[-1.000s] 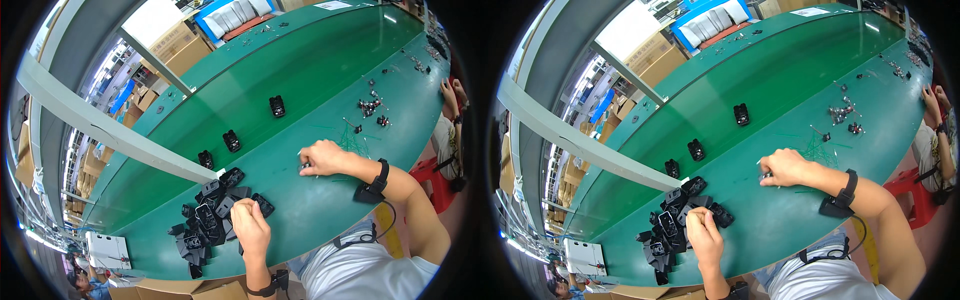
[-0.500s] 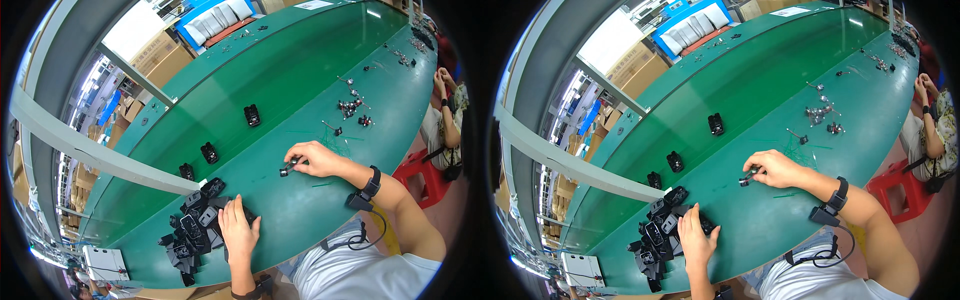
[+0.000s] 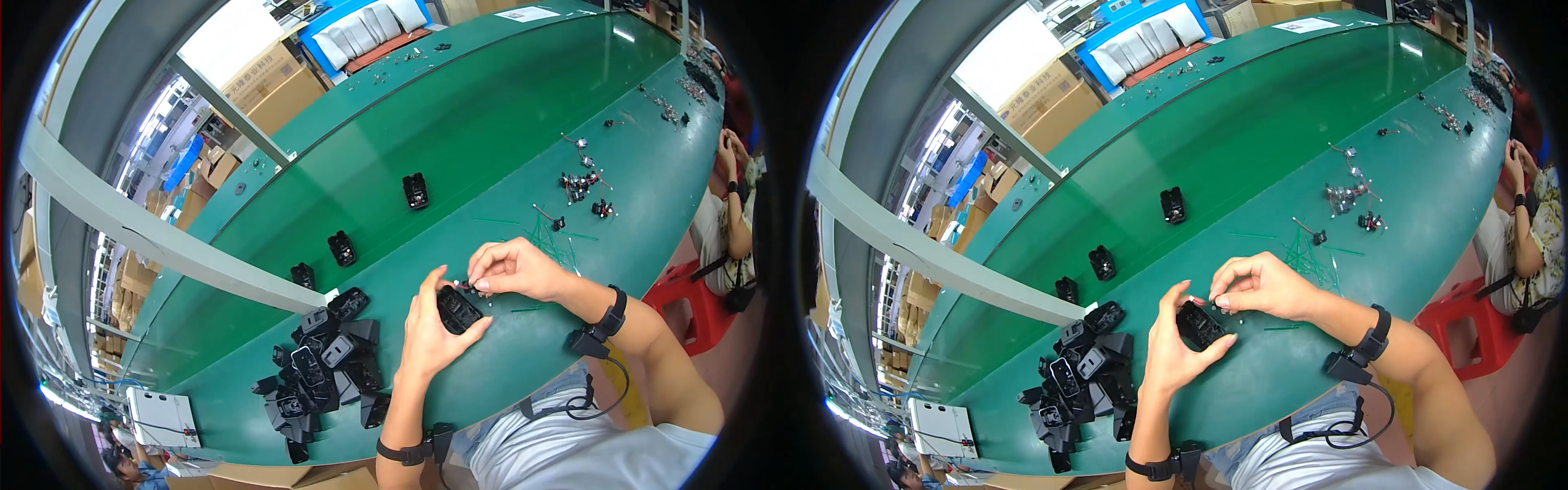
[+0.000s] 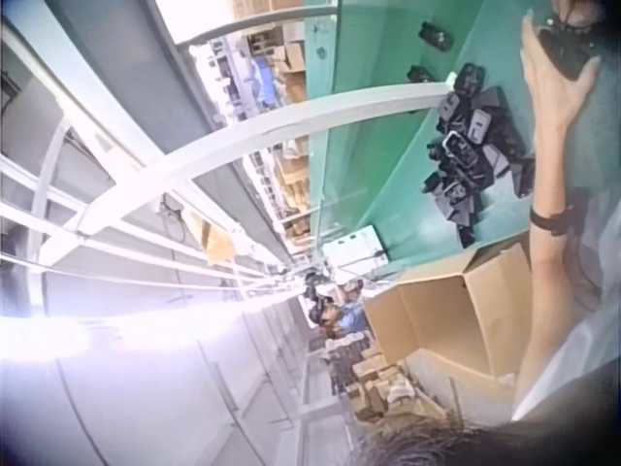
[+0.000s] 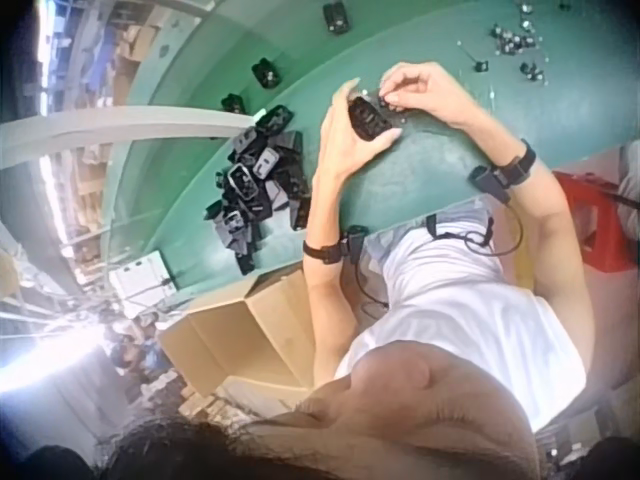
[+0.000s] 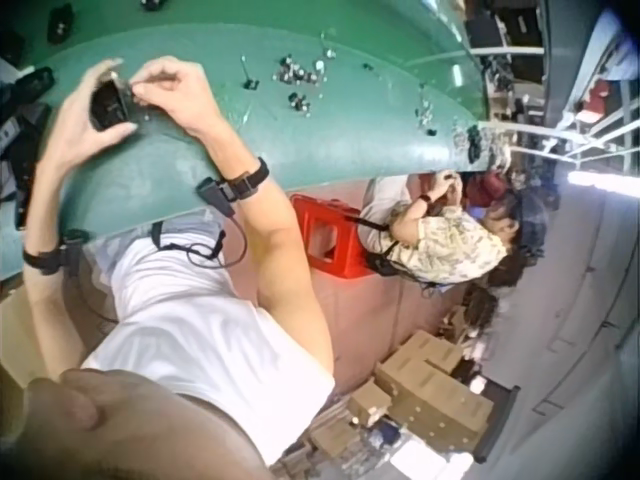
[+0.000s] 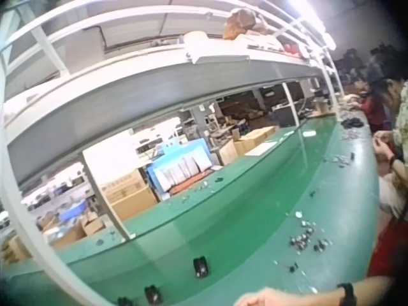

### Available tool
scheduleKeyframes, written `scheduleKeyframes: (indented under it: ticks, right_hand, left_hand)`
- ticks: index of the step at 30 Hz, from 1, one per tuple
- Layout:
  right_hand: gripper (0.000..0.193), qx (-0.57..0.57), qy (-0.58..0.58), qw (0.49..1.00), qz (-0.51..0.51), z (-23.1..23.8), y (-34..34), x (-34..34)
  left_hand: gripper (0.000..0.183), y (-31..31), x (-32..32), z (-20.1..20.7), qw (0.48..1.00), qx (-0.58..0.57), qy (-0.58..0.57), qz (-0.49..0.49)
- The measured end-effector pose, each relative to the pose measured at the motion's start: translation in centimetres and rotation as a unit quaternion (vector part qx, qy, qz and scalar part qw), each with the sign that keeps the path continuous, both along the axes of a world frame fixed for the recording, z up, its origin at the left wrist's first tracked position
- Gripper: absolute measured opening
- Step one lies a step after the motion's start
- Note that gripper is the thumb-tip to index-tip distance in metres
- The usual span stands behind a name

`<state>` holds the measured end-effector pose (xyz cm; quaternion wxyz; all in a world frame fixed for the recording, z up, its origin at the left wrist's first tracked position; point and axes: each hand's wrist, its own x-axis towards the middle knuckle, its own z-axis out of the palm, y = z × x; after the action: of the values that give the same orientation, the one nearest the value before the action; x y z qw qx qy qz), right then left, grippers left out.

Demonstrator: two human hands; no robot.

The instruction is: The person assembles small black electronic housings by inserting circuit boards and securing them with green zip ties. They repeatedly pick up a housing, insert a component, and fasten it with a tie, placing the finished units in a row on the green workbench.

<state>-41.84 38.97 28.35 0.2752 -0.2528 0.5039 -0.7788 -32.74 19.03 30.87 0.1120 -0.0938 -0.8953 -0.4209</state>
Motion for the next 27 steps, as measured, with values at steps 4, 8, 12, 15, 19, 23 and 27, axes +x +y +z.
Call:
scheduleKeyframes:
  ticks: [4,8,12,15,19,23,27]
  right_hand:
    - [0.011,0.042,0.038,0.998,-0.027,0.4,-0.4,1.0]
    - [0.012,0.102,0.179,0.976,-0.071,1.8,-0.5,2.3]
    - [0.014,0.117,0.322,0.934,-0.102,1.6,-0.7,2.8]
    - [0.016,0.104,0.407,0.899,-0.125,1.3,-1.0,2.8]
    - [0.018,0.107,0.421,0.887,-0.156,1.2,-1.3,3.4]
    - [0.018,0.115,0.377,0.902,-0.175,1.0,-1.6,4.0]
    - [0.017,0.125,0.301,0.929,-0.174,0.7,-1.7,4.2]
  left_hand:
    - [0.083,-0.7,0.2,-1.3,0.995,0.060,-0.071,0.019]
    - [0.078,-0.8,0.3,-1.7,1.000,-0.010,-0.014,-0.023]
    - [0.082,-0.3,0.3,-1.2,0.999,0.030,0.014,0.010]
    - [0.083,-0.2,0.6,-1.5,0.995,0.099,-0.003,0.026]
    - [0.089,-0.1,0.3,-2.1,0.998,0.052,0.040,0.024]
    - [0.097,-0.1,0.4,-2.3,0.994,-0.029,0.101,0.029]
    - [0.100,0.2,0.4,-2.0,0.993,0.003,0.105,0.043]
